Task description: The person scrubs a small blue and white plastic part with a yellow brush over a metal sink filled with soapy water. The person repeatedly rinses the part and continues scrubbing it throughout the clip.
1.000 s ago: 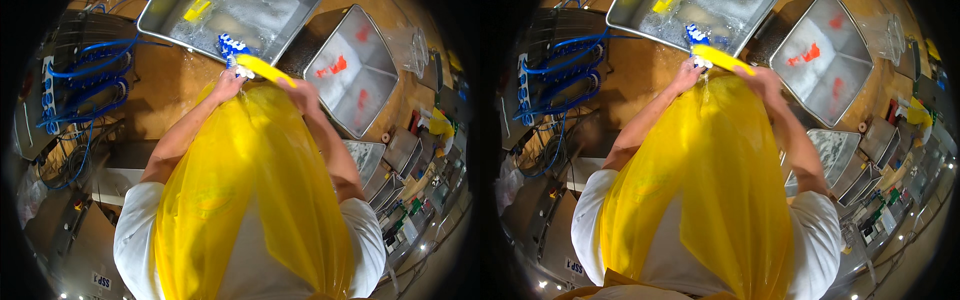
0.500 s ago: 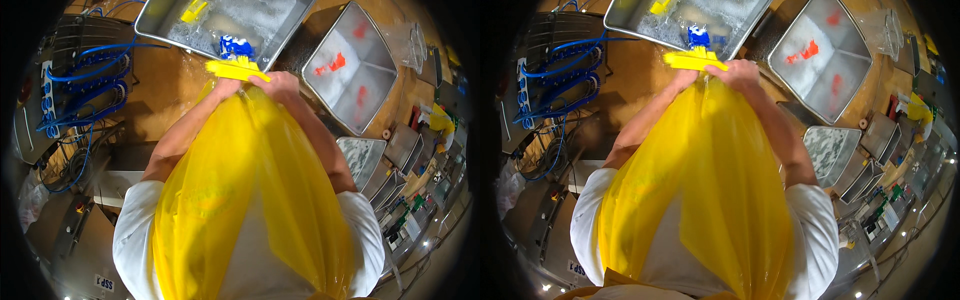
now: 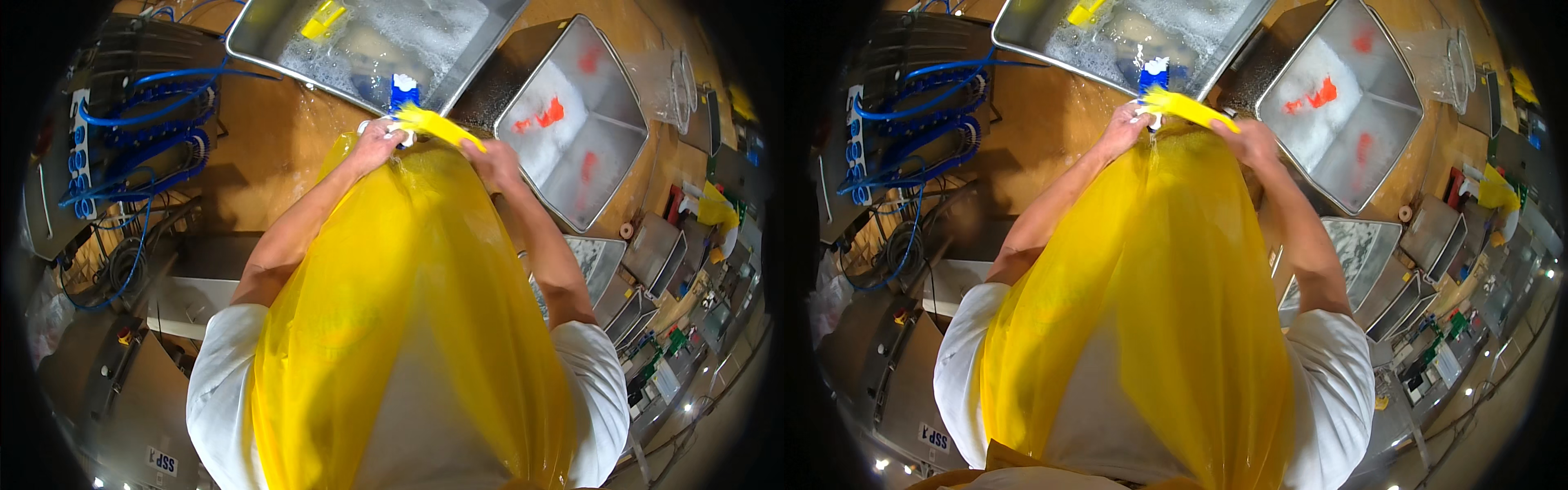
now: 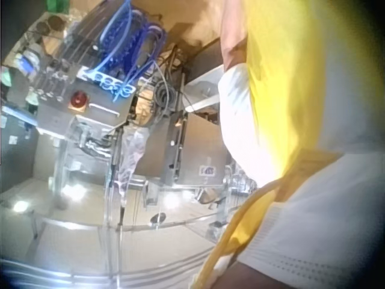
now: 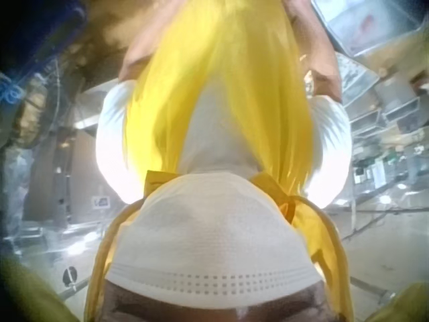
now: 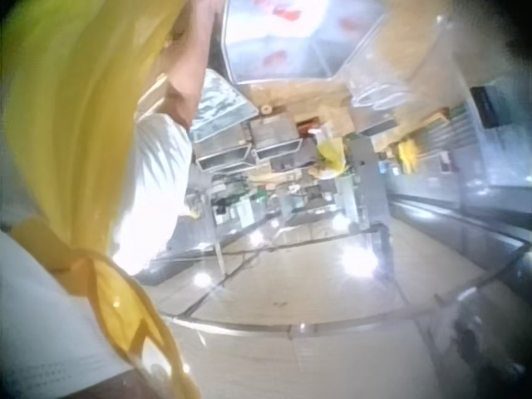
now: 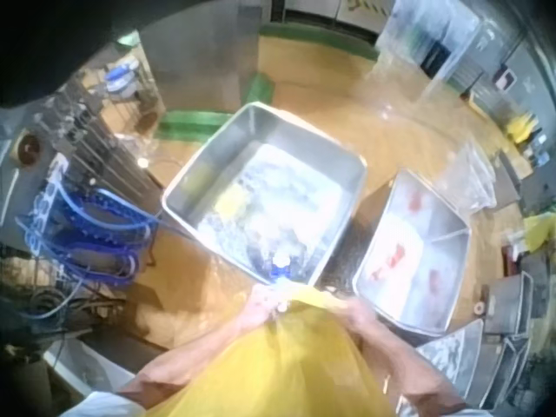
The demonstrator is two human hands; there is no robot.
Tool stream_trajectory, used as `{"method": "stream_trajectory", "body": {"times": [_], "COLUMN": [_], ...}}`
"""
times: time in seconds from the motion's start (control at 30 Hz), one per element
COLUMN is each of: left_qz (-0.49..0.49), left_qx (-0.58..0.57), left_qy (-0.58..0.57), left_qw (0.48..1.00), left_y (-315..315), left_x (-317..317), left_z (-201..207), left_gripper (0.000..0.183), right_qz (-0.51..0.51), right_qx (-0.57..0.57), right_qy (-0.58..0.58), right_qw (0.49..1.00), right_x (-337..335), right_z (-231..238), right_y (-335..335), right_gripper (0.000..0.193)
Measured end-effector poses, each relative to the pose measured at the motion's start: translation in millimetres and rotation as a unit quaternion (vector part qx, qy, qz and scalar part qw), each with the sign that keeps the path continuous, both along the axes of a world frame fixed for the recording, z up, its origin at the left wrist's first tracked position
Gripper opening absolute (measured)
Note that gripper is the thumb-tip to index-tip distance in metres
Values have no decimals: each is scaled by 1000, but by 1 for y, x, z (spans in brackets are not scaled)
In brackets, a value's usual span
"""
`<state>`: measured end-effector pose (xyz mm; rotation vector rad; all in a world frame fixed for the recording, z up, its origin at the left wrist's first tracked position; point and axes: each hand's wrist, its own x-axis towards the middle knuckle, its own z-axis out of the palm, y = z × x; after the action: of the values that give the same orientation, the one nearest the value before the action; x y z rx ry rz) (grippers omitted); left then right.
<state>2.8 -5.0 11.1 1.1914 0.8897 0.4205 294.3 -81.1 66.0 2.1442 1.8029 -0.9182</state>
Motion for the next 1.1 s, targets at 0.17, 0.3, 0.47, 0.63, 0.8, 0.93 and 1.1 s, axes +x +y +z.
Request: {"method": "stream_trajectory", "body": {"times": [0.17,0.3,0.47,0.63,0.8,0.93,1.1], "left_qz": [54,85,-7,34,-3,-2,-34], "left_qx": [-89,9,-46,-45,-69,-61,-26], "left_qy": [-68,2,-32,-41,-63,-35,-12], "left_qw": [992,996,998,998,996,997,999], "left_y": [0,-5,1,-3,-12,-1,1], "left_x": [1,13,-5,11,-9,-9,-5], "left_z": [4,14,-18,0,-6,-8,0], "left_gripper": [28,26,33,33,32,28,27], "right_qz": [-143,-13,-87,-77,-59,-162,-77], "right_qx": [23,131,-72,71,-83,-20,45], "right_qy": [15,63,-91,62,-97,-48,49], "right_qw": [989,989,990,993,990,985,995], "right_x": [-8,-58,7,-61,19,-5,-72], "right_z": [4,-14,7,22,-1,14,13], "right_y": [-18,3,-23,26,-35,-19,9], "right_gripper": [70,63,70,76,75,71,68]}}
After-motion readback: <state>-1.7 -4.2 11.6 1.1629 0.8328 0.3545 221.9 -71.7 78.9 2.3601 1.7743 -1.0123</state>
